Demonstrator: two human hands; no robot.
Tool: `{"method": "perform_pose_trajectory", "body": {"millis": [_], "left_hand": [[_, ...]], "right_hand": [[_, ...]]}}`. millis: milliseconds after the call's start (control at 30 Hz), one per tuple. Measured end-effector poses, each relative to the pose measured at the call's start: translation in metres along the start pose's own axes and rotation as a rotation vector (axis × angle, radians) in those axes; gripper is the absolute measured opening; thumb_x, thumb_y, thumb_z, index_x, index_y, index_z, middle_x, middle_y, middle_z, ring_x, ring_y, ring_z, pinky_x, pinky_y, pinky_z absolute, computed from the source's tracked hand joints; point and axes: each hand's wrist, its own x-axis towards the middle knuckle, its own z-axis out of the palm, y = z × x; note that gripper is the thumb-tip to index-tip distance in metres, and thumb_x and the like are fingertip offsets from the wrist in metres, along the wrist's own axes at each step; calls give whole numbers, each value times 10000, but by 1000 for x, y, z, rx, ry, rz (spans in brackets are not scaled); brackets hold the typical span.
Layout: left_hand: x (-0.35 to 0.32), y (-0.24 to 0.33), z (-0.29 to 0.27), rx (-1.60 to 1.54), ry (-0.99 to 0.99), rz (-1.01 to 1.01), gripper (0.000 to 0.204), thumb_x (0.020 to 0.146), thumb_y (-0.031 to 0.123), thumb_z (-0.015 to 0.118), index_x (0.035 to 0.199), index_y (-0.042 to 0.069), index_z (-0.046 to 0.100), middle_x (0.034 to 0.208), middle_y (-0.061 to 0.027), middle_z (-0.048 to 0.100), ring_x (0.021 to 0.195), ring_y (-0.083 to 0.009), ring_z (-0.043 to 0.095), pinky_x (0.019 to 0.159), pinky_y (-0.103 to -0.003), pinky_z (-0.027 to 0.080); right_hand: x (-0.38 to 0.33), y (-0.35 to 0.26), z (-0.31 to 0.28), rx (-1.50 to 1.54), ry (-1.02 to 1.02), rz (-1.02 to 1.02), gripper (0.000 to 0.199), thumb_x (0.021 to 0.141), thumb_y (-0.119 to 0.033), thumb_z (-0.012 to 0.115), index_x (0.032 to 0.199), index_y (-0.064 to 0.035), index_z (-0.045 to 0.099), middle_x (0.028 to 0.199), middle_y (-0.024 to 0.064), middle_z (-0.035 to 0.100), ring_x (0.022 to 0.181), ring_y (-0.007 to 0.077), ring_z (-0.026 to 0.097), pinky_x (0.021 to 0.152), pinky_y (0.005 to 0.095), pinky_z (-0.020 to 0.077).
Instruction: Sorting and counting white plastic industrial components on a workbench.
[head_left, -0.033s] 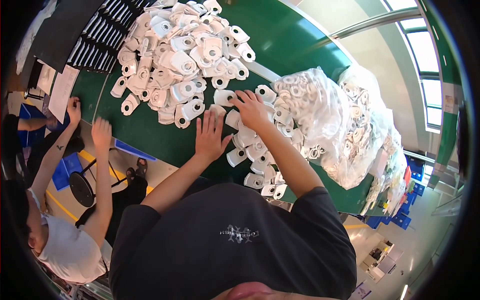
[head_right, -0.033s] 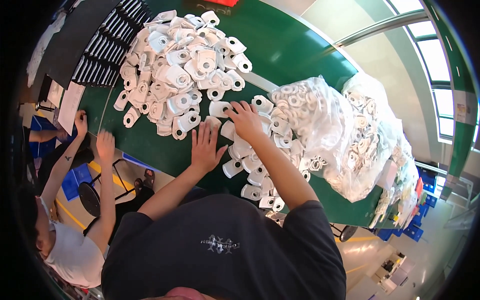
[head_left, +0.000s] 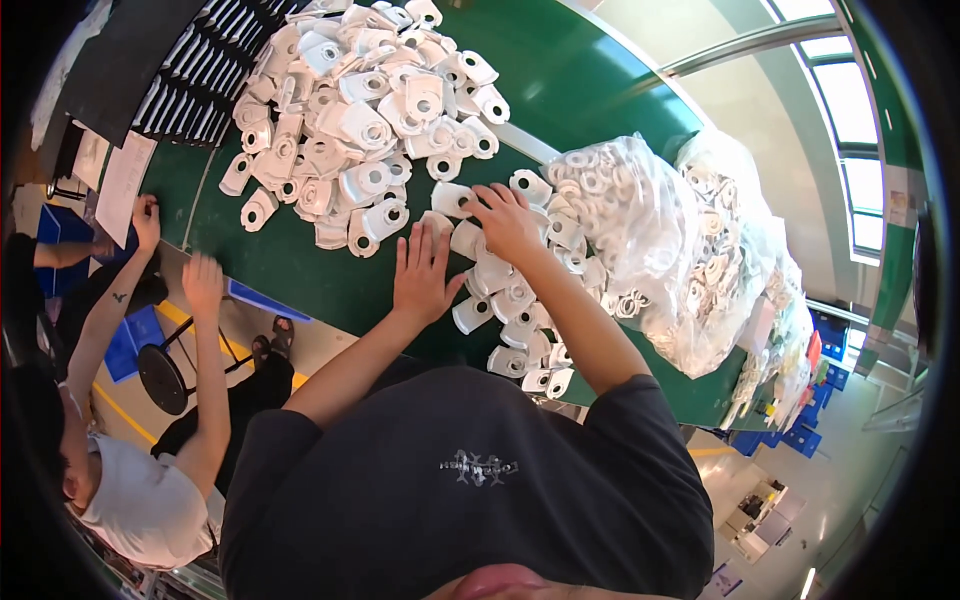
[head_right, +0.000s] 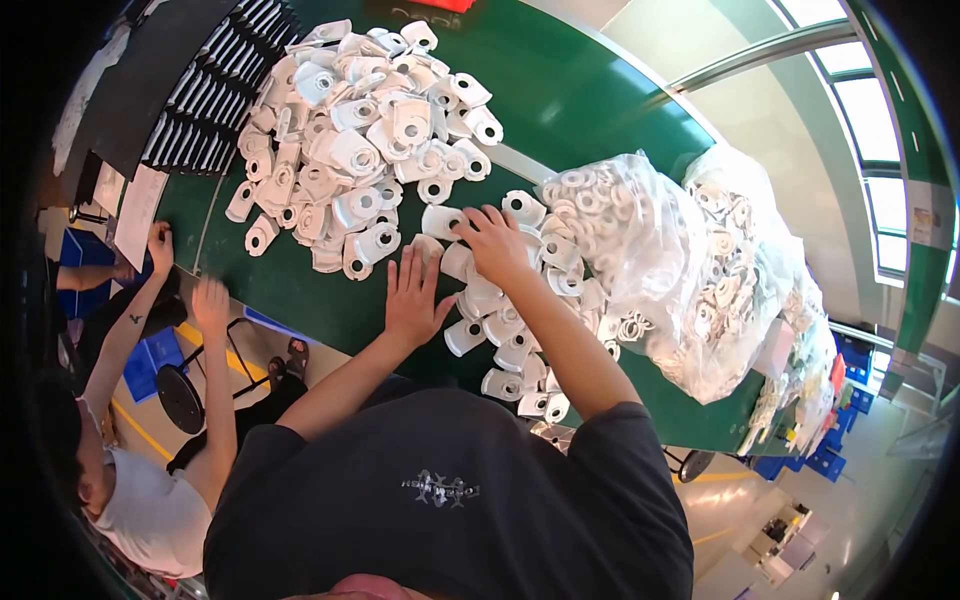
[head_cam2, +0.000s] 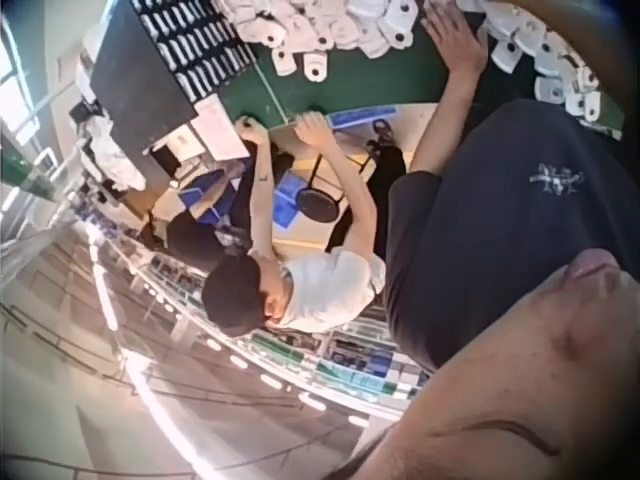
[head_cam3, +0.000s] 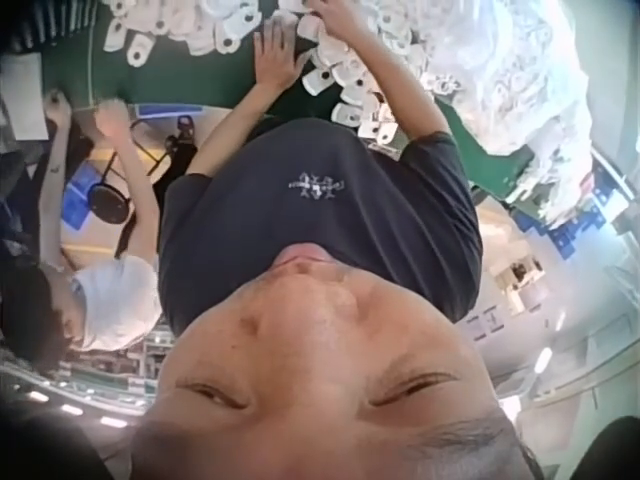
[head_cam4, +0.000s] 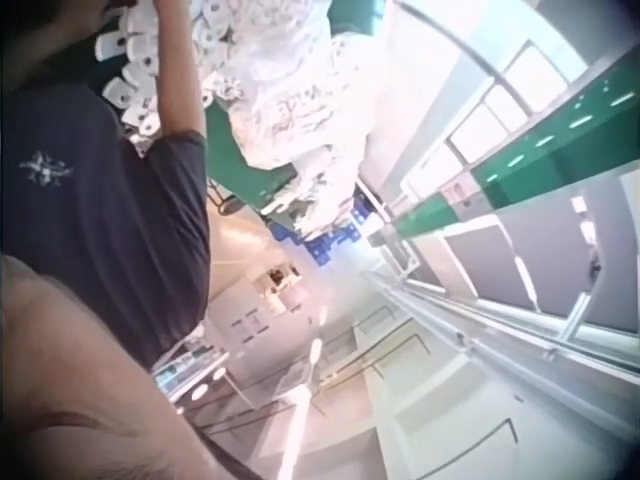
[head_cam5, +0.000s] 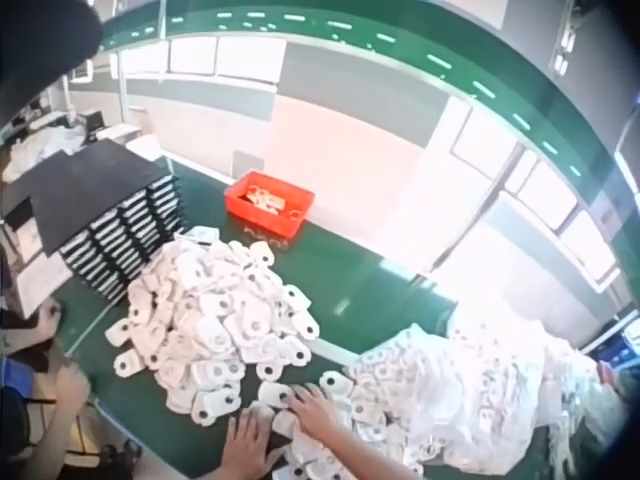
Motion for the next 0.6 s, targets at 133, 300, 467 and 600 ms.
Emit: {"method": "perform_pose_trajectory", "body": {"millis": [133,300,467,600], "left_hand": [[-1,13,13,-84,75,55,837,935,477,625,1573,40,306,1592,-311,272,1504,-473,225,1228,-571,178],[-8,29,13,-223,26,146,797,908,411,671,1526,17,357,1536,-307,343,1456,-478,306,1207,-575,241],[32,18,-4,-97,85,45,748,861,330,722,1488,59,418,1531,-188,410,1441,-380,355,1182,-548,266],[108,-17,-17,216,349,-20,659,848,255,724,1447,107,493,1471,-98,493,1308,-293,463,1046,-493,361]], "right_hand": [[-20,16,-10,-23,-107,-56,255,833,-129,670,1081,-184,702,1378,24,584,1329,301,494,1100,496,390],[2,21,-26,58,-317,103,257,833,-155,675,1090,-151,697,1315,55,607,1236,308,557,1064,473,425],[69,16,-13,309,15,369,354,855,-221,701,1188,-124,634,1233,132,600,1129,361,612,961,470,501],[98,19,9,378,52,542,452,872,-287,726,1257,-105,573,1246,177,572,1110,398,623,909,487,528]]}}
